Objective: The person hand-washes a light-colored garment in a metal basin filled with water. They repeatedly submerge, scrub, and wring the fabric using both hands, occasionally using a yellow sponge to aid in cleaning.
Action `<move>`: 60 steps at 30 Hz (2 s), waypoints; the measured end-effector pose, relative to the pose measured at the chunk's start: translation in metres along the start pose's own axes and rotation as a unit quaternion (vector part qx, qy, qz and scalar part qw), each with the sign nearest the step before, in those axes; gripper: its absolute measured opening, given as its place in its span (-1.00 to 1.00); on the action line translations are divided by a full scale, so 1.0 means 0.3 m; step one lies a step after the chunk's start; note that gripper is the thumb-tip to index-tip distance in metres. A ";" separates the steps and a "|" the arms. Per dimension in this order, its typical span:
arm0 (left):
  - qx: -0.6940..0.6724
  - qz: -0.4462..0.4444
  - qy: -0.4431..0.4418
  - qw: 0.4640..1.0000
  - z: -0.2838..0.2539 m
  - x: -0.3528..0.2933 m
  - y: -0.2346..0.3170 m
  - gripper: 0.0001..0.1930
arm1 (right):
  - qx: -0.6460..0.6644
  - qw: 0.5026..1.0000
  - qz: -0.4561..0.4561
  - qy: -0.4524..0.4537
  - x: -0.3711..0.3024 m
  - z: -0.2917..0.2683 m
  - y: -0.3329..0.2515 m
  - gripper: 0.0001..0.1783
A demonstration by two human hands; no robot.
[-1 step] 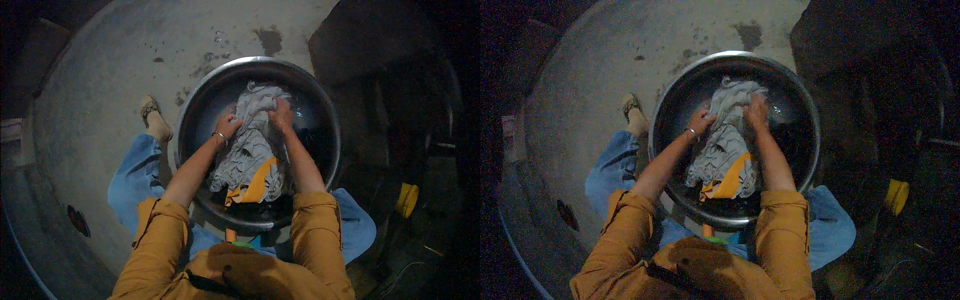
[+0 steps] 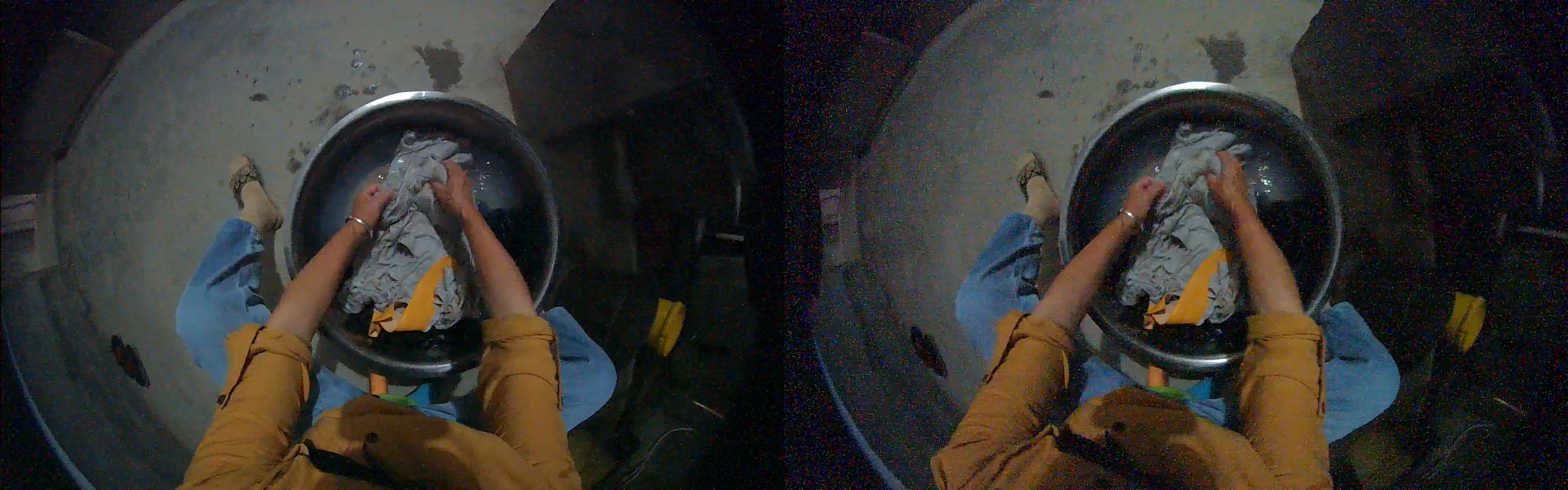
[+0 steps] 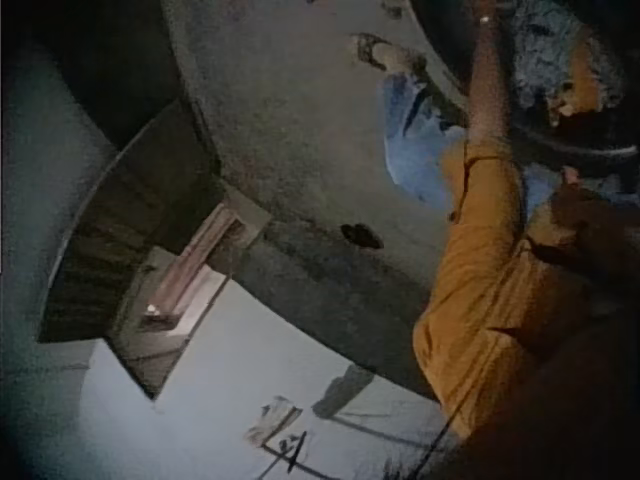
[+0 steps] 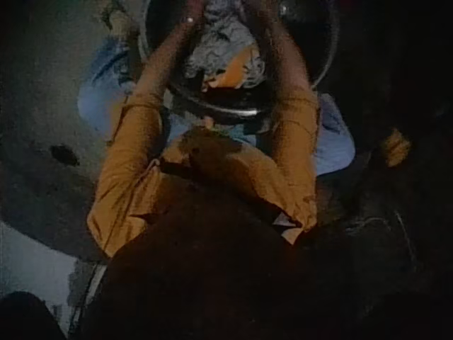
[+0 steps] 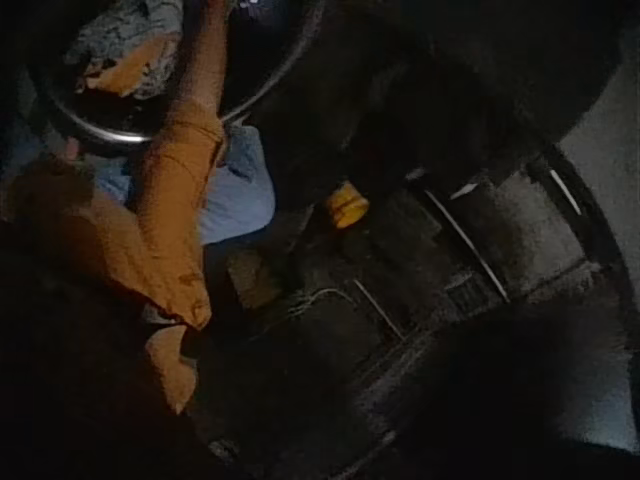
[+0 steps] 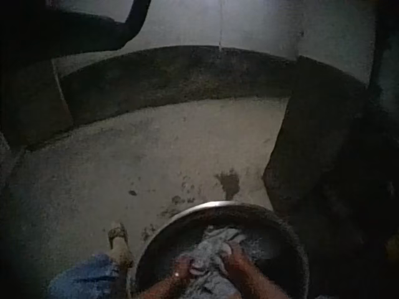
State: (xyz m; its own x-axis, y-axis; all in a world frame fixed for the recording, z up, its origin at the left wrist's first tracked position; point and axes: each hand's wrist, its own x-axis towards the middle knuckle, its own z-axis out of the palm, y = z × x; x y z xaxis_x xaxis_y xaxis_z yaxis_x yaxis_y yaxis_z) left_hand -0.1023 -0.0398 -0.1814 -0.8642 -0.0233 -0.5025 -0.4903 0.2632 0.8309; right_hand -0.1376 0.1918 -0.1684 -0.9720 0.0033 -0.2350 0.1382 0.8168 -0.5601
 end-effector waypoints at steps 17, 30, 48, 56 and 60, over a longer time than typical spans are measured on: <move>-0.559 -0.065 -0.207 0.800 -0.046 -0.079 0.141 -0.38 | 0.175 0.944 -0.271 0.062 -0.354 0.077 -0.507 -0.71; -0.469 -0.080 -0.119 0.871 0.001 -0.148 0.196 -0.51 | -0.106 0.975 0.181 0.078 -0.007 -0.123 -0.206 -0.47; -0.522 -0.101 -0.160 0.832 -0.019 -0.151 0.142 -0.37 | 0.127 0.949 -0.286 0.039 -0.356 0.077 -0.544 -0.75; -0.398 -0.085 -0.194 0.892 0.036 -0.158 0.264 -0.42 | -0.021 0.995 0.069 0.073 0.052 -0.057 -0.154 -0.51; -0.399 -0.205 0.035 0.893 -0.049 -0.089 0.119 -0.35 | -0.090 0.967 0.195 0.135 0.028 -0.086 -0.098 -0.31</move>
State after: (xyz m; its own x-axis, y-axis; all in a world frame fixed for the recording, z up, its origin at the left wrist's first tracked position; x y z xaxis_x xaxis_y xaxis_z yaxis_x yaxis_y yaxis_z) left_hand -0.0984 -0.0438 -0.1348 -0.5850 -0.0269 -0.8106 -0.6675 -0.5518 0.5000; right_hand -0.1547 0.1827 -0.1335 -0.8705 0.4615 -0.1711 0.4922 0.8108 -0.3169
